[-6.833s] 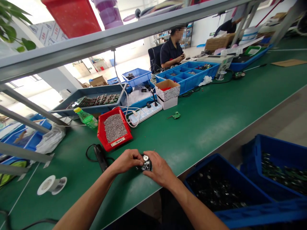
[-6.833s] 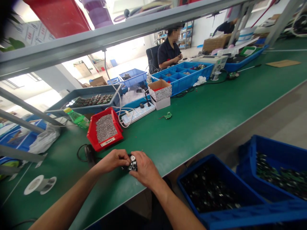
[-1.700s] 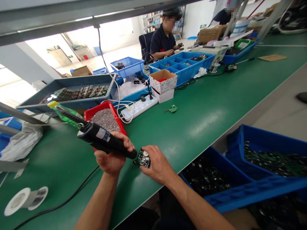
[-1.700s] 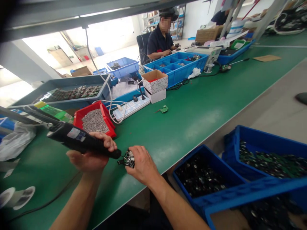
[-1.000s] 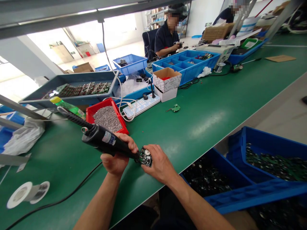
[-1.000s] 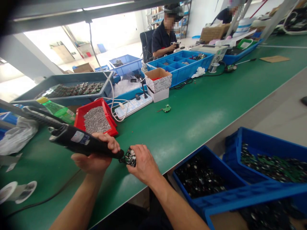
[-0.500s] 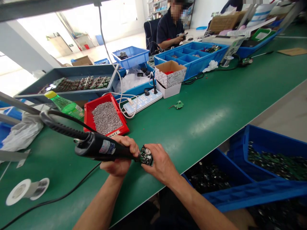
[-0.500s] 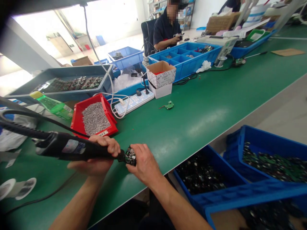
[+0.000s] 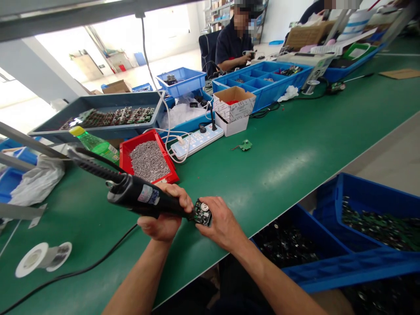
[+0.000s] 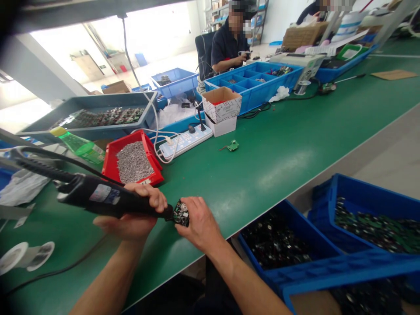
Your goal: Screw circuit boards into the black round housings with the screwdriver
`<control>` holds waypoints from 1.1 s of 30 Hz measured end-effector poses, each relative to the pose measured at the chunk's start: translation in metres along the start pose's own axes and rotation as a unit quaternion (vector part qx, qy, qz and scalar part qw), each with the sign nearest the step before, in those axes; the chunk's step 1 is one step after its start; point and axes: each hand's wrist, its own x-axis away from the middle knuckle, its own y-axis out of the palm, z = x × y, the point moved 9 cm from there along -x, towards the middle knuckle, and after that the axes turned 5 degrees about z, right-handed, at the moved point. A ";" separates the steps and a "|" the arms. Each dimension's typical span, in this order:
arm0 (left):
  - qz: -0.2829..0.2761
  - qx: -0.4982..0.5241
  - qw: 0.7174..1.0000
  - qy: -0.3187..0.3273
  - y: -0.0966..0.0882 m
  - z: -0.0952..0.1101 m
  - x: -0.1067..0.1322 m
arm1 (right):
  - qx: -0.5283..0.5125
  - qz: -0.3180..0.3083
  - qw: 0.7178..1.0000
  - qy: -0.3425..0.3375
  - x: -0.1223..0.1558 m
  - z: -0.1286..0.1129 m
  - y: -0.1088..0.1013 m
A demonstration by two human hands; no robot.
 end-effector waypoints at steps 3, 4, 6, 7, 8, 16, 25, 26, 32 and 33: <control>0.004 0.005 1.000 -0.004 0.000 -0.004 0.001 | 0.000 -0.001 1.000 0.002 0.000 0.000 -0.001; 0.003 0.008 1.000 -0.005 0.000 -0.005 0.002 | 0.000 -0.001 1.000 0.002 0.000 -0.001 -0.001; -0.007 0.014 1.000 -0.006 0.000 -0.006 0.004 | -0.001 -0.002 1.000 -0.001 0.000 -0.002 -0.001; -0.013 0.016 1.000 -0.007 0.000 -0.007 0.005 | -0.001 -0.001 1.000 -0.002 -0.001 -0.002 -0.001; -0.021 0.017 1.000 -0.009 0.000 -0.007 0.006 | -0.002 -0.001 1.000 -0.003 -0.001 -0.002 -0.001; -0.049 0.034 0.998 -0.015 -0.003 -0.015 0.012 | 0.004 -0.007 1.000 -0.001 0.000 -0.001 0.002; -0.027 0.023 0.999 0.021 0.002 -0.002 0.003 | 0.009 0.004 1.000 -0.003 -0.001 -0.001 0.000; -0.025 0.022 0.999 0.026 0.003 0.000 0.002 | 0.009 0.004 1.000 -0.003 -0.001 -0.001 0.000; -0.034 0.026 0.999 0.033 0.012 0.000 0.002 | 0.009 0.005 1.000 -0.006 0.000 0.000 0.000; -0.035 0.025 0.999 0.032 0.013 -0.001 0.002 | 0.008 0.006 1.000 -0.007 0.000 0.000 0.000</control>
